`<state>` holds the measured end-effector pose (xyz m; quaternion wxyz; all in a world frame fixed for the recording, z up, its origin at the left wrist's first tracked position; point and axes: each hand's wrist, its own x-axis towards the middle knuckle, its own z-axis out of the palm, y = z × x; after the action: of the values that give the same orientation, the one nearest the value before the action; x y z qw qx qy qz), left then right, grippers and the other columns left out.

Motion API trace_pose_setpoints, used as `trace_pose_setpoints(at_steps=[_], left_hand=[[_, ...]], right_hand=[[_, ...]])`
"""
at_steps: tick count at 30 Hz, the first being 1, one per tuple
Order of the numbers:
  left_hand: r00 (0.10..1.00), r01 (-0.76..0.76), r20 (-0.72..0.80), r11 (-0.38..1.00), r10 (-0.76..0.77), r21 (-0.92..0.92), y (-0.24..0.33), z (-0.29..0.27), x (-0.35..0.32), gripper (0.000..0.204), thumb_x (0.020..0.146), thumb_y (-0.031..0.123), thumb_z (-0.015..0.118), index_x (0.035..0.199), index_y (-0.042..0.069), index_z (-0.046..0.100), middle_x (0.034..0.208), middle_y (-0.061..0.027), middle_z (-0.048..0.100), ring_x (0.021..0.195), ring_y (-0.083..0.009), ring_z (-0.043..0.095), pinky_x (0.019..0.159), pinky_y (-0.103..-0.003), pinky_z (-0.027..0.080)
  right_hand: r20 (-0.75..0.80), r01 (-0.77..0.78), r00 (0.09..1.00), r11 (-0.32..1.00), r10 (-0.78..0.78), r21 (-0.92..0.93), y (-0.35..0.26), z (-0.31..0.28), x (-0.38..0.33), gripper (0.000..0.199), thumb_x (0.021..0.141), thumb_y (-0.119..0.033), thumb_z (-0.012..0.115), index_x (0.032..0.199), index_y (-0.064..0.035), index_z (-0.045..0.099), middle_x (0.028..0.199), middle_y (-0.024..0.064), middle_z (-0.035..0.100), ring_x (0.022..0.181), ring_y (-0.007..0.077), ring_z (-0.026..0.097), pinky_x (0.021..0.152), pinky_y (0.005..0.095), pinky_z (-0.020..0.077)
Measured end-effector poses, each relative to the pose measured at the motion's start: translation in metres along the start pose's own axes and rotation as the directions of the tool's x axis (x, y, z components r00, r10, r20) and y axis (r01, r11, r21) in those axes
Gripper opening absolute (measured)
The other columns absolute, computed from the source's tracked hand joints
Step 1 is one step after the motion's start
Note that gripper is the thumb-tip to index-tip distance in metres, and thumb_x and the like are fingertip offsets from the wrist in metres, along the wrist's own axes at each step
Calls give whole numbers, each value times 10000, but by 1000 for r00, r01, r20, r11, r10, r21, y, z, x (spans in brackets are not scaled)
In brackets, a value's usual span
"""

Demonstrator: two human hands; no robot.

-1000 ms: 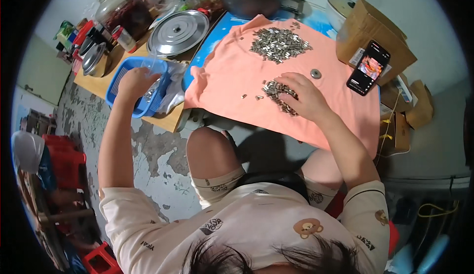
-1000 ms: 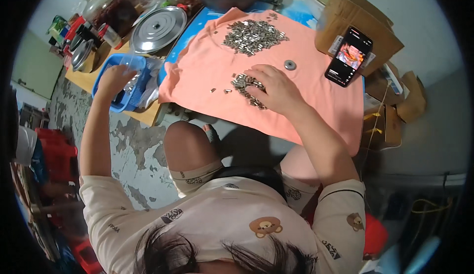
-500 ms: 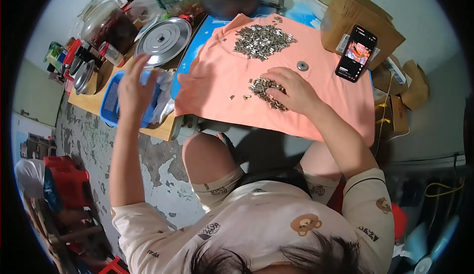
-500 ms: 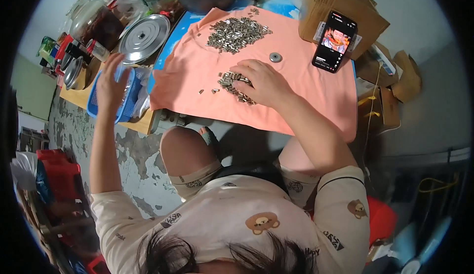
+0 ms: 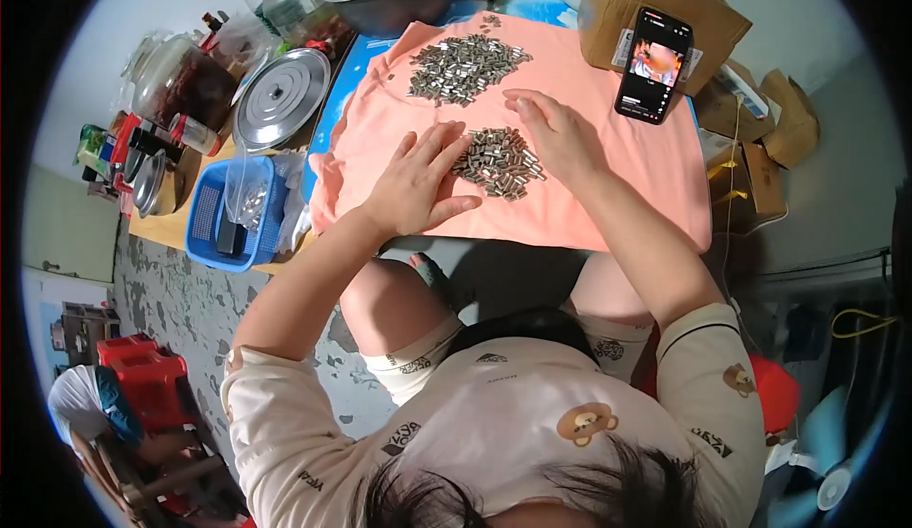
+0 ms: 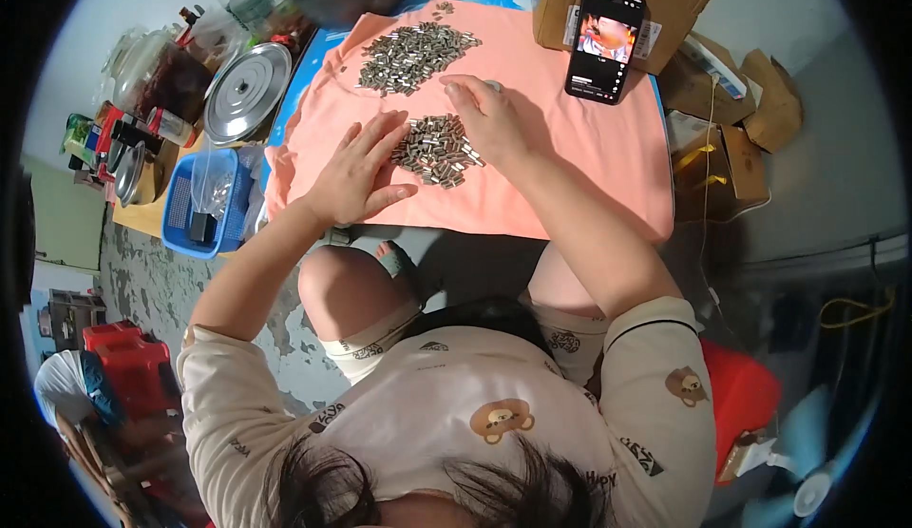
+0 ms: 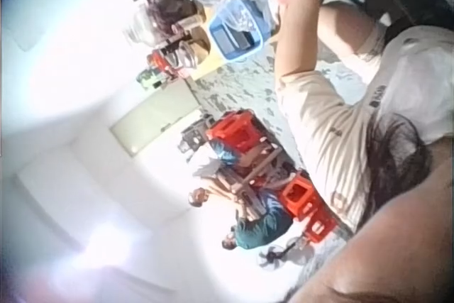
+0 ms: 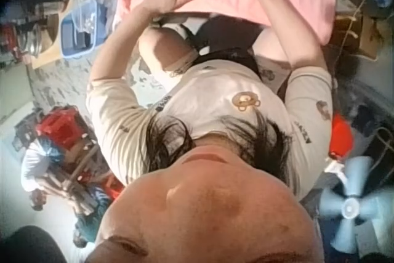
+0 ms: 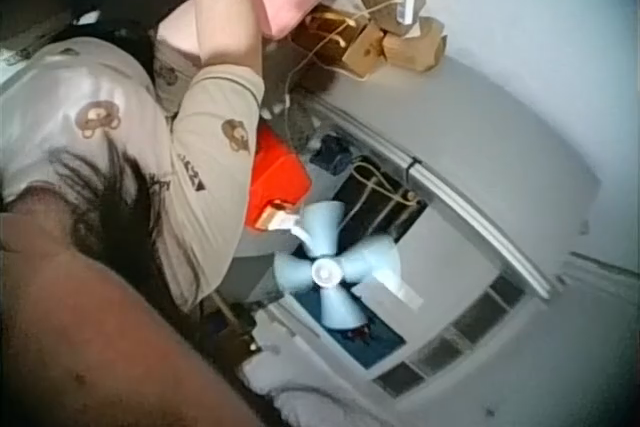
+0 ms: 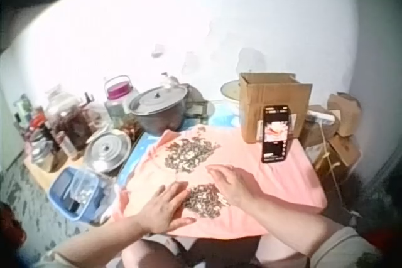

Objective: Sorting small metal hardware components into a container.

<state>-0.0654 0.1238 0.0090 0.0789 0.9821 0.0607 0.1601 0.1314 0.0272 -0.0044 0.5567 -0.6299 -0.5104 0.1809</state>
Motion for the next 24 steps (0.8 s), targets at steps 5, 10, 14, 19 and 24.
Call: trace_pose_setpoints(at_steps=[5, 10, 14, 19, 24], left_hand=[[999, -32, 9, 999, 32, -27, 5, 5, 15, 710, 731, 511, 533, 1264, 89, 329, 1283, -135, 323, 1193, -315, 315, 956, -503, 269], [997, -75, 1, 996, 75, -55, 9, 13, 31, 700, 722, 504, 545, 1258, 104, 340, 1284, -130, 317, 1197, -309, 306, 952, -506, 271], [995, -103, 2, 989, 104, -104, 13, 13, 43, 669, 703, 508, 562, 1218, 118, 388, 1256, -126, 344, 1171, -307, 338, 938, -504, 285], [989, -149, -27, 975, 147, -162, 17, 19, 53, 639, 674, 519, 591, 1153, 118, 456, 1205, -125, 398, 1122, -306, 390, 926, -498, 298], [982, -184, -86, 963, 170, -199, 19, 28, 62, 595, 641, 510, 637, 1064, 104, 533, 1157, -129, 453, 1110, -302, 411, 927, -482, 306]], right_hand=[[-33, -8, 999, 999, 10, 42, 7, 2, 1, 304, 909, -228, 388, 1032, 2, 543, 991, 108, 582, 958, 174, 552, 830, 283, 420], [-166, 113, 981, 990, -98, 79, 18, 9, 4, 264, 881, -223, 435, 958, -11, 571, 815, 139, 607, 772, 217, 591, 691, 311, 455], [-186, 50, 982, 990, -24, 136, 15, 7, 2, 295, 885, -259, 420, 964, -16, 567, 814, 136, 608, 779, 220, 594, 697, 316, 456], [-207, -28, 977, 993, 51, 113, 7, 5, 2, 325, 887, -291, 404, 964, -19, 563, 807, 135, 607, 773, 219, 597, 692, 312, 462], [-236, -71, 967, 989, 100, 131, 9, 3, 4, 322, 912, -252, 361, 992, -14, 562, 825, 90, 590, 761, 133, 554, 668, 248, 465]])
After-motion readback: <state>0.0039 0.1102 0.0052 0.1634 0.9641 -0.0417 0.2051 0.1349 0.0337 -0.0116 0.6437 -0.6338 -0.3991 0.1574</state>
